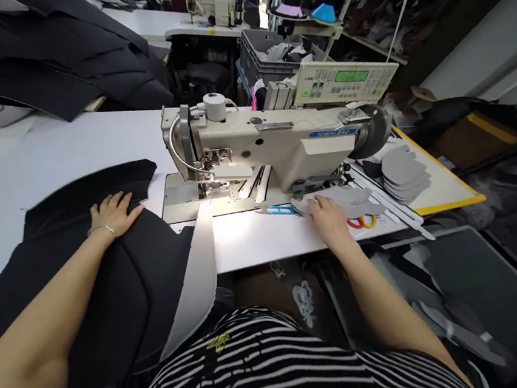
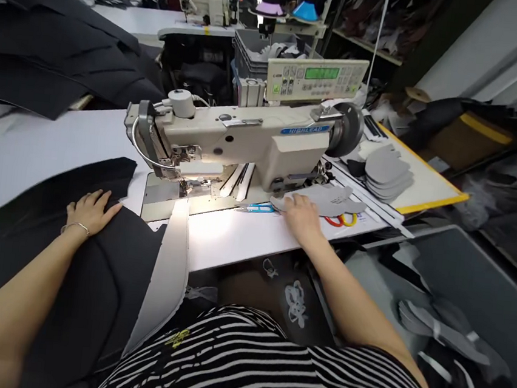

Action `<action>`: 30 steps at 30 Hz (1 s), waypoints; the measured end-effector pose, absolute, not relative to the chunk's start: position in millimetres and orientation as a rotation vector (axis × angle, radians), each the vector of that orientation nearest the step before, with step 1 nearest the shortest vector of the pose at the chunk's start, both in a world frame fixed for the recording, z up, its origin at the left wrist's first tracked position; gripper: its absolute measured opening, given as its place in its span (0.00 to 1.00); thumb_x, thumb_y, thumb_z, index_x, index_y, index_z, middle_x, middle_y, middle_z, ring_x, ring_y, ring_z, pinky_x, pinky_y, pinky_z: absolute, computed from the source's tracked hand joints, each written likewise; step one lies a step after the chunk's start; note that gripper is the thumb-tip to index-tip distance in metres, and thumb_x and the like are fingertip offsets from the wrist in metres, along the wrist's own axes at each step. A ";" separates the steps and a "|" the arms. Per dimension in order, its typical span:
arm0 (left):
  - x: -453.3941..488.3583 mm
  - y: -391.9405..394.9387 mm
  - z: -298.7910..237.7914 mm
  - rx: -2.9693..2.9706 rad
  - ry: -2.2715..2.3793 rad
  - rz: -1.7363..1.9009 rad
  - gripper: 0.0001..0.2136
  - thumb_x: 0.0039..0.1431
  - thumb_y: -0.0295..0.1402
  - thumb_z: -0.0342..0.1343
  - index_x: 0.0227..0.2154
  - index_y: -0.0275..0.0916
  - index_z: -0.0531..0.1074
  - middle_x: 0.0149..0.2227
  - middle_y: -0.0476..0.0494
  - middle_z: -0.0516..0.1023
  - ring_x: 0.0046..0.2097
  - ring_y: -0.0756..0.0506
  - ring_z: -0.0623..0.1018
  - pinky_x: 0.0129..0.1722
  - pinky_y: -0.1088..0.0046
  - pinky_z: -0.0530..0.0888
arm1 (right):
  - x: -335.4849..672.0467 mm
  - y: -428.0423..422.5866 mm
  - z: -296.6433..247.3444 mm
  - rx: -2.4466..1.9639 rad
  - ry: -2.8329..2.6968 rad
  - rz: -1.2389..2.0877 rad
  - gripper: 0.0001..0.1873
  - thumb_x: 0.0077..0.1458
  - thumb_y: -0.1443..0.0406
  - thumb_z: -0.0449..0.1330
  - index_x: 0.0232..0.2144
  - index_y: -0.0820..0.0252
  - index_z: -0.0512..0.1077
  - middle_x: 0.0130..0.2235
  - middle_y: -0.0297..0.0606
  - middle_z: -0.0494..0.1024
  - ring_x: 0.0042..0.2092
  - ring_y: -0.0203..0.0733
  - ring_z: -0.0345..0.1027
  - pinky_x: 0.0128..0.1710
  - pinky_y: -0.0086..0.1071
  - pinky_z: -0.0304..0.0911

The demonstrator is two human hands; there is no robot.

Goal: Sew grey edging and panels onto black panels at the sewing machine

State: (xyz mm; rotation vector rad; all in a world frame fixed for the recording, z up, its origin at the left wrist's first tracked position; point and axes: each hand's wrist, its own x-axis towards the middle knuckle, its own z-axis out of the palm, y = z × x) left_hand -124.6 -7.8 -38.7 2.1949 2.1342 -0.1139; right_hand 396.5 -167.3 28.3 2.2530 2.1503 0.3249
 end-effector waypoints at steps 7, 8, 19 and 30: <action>-117.5 -8.3 -39.2 2.319 2.077 -0.024 0.30 0.61 0.44 0.40 0.58 0.27 0.63 0.63 0.27 0.61 0.64 0.31 0.61 0.60 0.45 0.60 | 495.4 -165.9 -17.5 2.157 2.361 0.287 0.17 0.58 0.69 0.52 0.46 0.66 0.75 0.51 0.52 0.75 0.51 0.51 0.68 0.50 0.43 0.66; -116.0 -10.0 -36.5 2.334 2.052 -0.003 0.29 0.61 0.43 0.41 0.56 0.26 0.66 0.62 0.26 0.63 0.63 0.31 0.63 0.60 0.46 0.62 | 503.5 -163.3 -18.4 2.136 2.416 0.264 0.17 0.58 0.68 0.51 0.44 0.64 0.76 0.50 0.51 0.76 0.50 0.51 0.70 0.50 0.42 0.67; -0.7 -123.4 81.4 3.000 0.931 0.988 0.21 0.63 0.35 0.49 0.56 0.31 0.62 0.55 0.31 0.71 0.58 0.40 0.70 0.59 0.60 0.68 | 340.6 -165.9 94.4 1.367 3.068 0.829 0.15 0.63 0.70 0.47 0.41 0.59 0.74 0.28 0.41 0.74 0.29 0.42 0.63 0.29 0.35 0.57; -63.4 -151.1 96.9 2.948 1.318 0.013 0.14 0.66 0.29 0.42 0.47 0.39 0.70 0.34 0.43 0.76 0.38 0.47 0.75 0.39 0.72 0.70 | 187.7 -118.0 92.6 0.730 3.551 -0.411 0.10 0.66 0.64 0.48 0.36 0.58 0.67 0.32 0.38 0.75 0.32 0.37 0.68 0.33 0.29 0.64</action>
